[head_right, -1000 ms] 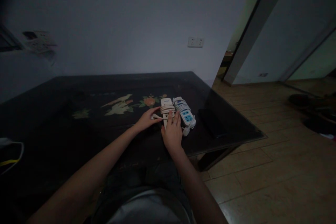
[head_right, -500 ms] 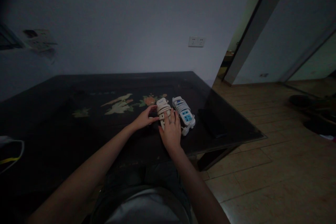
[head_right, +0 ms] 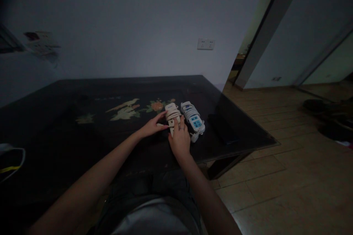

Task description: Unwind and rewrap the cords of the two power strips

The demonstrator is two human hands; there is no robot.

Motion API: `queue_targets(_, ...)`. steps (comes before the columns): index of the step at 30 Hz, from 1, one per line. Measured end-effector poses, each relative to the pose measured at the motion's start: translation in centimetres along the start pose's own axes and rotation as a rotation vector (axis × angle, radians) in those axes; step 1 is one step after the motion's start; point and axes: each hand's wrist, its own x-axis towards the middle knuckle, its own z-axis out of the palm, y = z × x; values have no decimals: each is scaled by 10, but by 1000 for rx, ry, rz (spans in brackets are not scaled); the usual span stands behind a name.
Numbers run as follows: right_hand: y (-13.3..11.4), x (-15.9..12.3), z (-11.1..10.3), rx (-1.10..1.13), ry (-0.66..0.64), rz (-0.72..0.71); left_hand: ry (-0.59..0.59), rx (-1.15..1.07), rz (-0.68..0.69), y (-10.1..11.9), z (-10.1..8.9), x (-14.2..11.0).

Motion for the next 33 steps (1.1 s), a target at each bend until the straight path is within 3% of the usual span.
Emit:
queue_targets(4,1,2,-1,-1,-38,68,5,-50,-5,-2,0,1)
queue_targets(8,7,4,3,90,-18,130,33,37,2,1,-5,1)
queue_targets(12,8,5,5,150,14,153,44,306,60,8,-9,0)
queue_targets(15,5,5,4,146,14,160,146,607,115,13,-9,0)
queue_targets(18,4,5,3,184,25,160,234,791,71,19,-3,3)
queue_targets(22,9,7,8,355,68,154,221,868,5,27,7,9)
queue_targets(26,14,9,13,478,138,131,269,789,-27,32,13,14)
queue_targets(33,12,10,16,451,102,136,370,321,-179,22,20,21)
